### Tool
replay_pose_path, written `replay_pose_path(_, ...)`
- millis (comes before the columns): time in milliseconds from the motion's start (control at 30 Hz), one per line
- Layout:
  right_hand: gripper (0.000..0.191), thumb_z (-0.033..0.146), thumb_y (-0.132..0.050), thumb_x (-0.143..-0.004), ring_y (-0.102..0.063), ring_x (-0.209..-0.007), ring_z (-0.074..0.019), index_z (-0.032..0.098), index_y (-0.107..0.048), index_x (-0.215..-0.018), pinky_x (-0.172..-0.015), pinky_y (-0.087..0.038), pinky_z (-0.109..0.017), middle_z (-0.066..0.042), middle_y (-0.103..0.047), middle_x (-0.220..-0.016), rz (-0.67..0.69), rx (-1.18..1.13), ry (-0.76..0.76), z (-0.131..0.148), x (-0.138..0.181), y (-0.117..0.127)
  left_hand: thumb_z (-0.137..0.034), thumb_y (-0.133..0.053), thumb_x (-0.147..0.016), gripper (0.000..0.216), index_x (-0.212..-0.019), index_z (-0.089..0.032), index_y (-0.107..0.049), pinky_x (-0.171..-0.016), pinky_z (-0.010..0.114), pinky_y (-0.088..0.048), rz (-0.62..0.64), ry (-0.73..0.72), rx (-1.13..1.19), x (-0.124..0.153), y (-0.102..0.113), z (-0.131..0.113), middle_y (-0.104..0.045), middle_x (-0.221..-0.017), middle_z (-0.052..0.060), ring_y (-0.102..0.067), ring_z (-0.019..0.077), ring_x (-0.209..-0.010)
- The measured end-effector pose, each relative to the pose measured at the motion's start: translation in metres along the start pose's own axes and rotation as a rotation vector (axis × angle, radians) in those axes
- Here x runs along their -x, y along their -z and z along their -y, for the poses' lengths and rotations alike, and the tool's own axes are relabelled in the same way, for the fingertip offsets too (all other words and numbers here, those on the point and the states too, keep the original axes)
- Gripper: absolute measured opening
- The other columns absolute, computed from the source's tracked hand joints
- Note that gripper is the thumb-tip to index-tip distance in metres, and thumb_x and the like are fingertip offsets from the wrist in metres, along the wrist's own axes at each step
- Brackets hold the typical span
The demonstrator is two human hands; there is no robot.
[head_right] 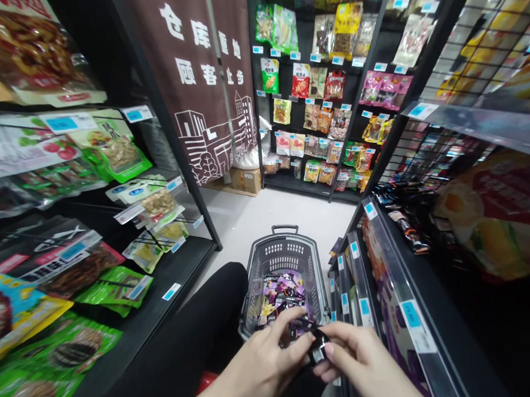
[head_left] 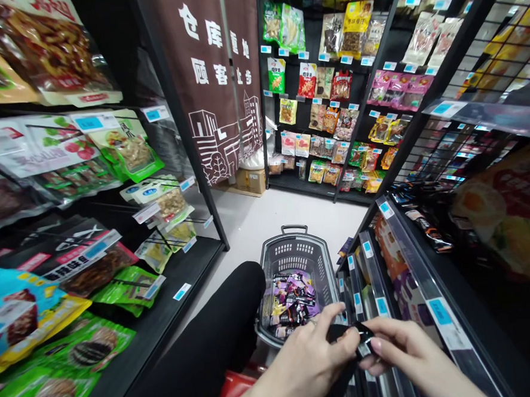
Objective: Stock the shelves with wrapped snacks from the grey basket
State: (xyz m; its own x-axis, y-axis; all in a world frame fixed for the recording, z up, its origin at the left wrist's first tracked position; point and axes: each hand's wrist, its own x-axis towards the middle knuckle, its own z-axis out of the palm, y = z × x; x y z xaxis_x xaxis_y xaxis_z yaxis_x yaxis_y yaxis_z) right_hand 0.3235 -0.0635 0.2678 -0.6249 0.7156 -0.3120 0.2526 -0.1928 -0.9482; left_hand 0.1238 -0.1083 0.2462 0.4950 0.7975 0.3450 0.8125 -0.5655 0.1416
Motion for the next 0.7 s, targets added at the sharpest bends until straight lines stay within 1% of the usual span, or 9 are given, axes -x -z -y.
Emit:
replay_pose_path(67,0.041,0.05,-0.049,-0.083,-0.066,-0.076,-0.0203,0.016,-0.062,-0.103,-0.072,-0.054,-0.033,-0.009,-0.066,-0.089,0.007,0.094,0.049,0.003,0.002,-0.004,-0.021,-0.034,-0.089,0.024,-0.11,-0.021,-0.046,-0.054,0.025,-0.052,-0.012,-0.044,-0.062,-0.003,0.0,-0.005,-0.052,-0.121,0.014,-0.063,0.0148,-0.072)
replay_pose_path(133,0.04,0.047,-0.044,-0.087,-0.066,-0.073,-0.0192,0.016,-0.062,-0.104,-0.069,-0.054,-0.031,-0.007,-0.067,-0.083,0.01,0.18,0.092,0.006,0.004,-0.007,-0.017,-0.032,-0.088,0.025,-0.108,-0.017,-0.047,-0.056,0.025,-0.053,-0.033,-0.07,-0.098,-0.004,-0.001,-0.011,-0.056,-0.115,0.013,-0.063,0.0171,-0.077)
replay_pose_path(233,0.039,0.045,-0.04,-0.089,-0.065,-0.071,-0.0182,0.017,-0.062,-0.105,-0.067,-0.053,-0.029,-0.007,-0.067,-0.08,0.023,0.266,0.122,0.009,0.007,-0.007,-0.015,-0.027,-0.087,0.03,-0.107,-0.013,-0.049,-0.056,0.025,-0.052,-0.097,-0.088,-0.147,-0.003,-0.004,-0.017,-0.058,-0.111,0.015,-0.062,0.0181,-0.077)
replay_pose_path(367,0.037,0.043,-0.041,-0.089,-0.065,-0.074,-0.0174,0.018,-0.06,-0.109,-0.069,-0.051,-0.027,-0.007,-0.068,-0.085,0.002,0.308,0.15,0.012,0.011,-0.007,-0.015,-0.022,-0.089,0.032,-0.101,-0.011,-0.051,-0.057,0.024,-0.051,-0.235,-0.093,-0.178,-0.002,-0.006,-0.021,-0.061,-0.105,0.015,-0.062,0.0176,-0.077)
replay_pose_path(467,0.037,0.044,-0.041,-0.089,-0.064,-0.073,-0.0171,0.017,-0.06,-0.106,-0.069,-0.051,-0.027,-0.006,-0.067,-0.083,0.008,0.25,0.15,0.011,0.012,-0.009,-0.015,-0.024,-0.088,0.029,-0.098,-0.012,-0.051,-0.057,0.023,-0.05,-0.3,-0.071,-0.194,-0.004,-0.003,-0.023,-0.061,-0.103,0.015,-0.062,0.0166,-0.077)
replay_pose_path(567,0.039,0.045,-0.039,-0.089,-0.063,-0.071,-0.0166,0.015,-0.06,-0.102,-0.067,-0.051,-0.027,-0.006,-0.066,-0.08,0.004,0.177,0.113,0.01,0.013,-0.012,-0.015,-0.029,-0.087,0.022,-0.095,-0.014,-0.049,-0.051,0.022,-0.048,-0.281,-0.068,-0.221,-0.009,0.002,-0.023,-0.06,-0.103,0.015,-0.063,0.017,-0.076)
replay_pose_path(633,0.039,0.046,-0.038,-0.089,-0.062,-0.069,-0.016,0.016,-0.06,-0.101,-0.065,-0.05,-0.026,-0.005,-0.065,-0.077,-0.011,0.182,0.102,0.011,0.014,-0.013,-0.016,-0.032,-0.087,0.017,-0.09,-0.015,-0.049,-0.047,0.022,-0.046,-0.256,-0.121,-0.218,-0.012,0.007,-0.022,-0.061,-0.095,0.012,-0.062,0.0153,-0.069)
replay_pose_path(700,0.04,0.047,-0.038,-0.089,-0.062,-0.068,-0.0159,0.016,-0.059,-0.102,-0.064,-0.049,-0.026,-0.005,-0.065,-0.074,-0.014,0.196,0.099,0.012,0.016,-0.014,-0.016,-0.032,-0.087,0.017,-0.087,-0.015,-0.049,-0.044,0.022,-0.045,-0.26,-0.175,-0.203,-0.014,0.01,-0.02,-0.061,-0.089,0.009,-0.06,0.0138,-0.063)
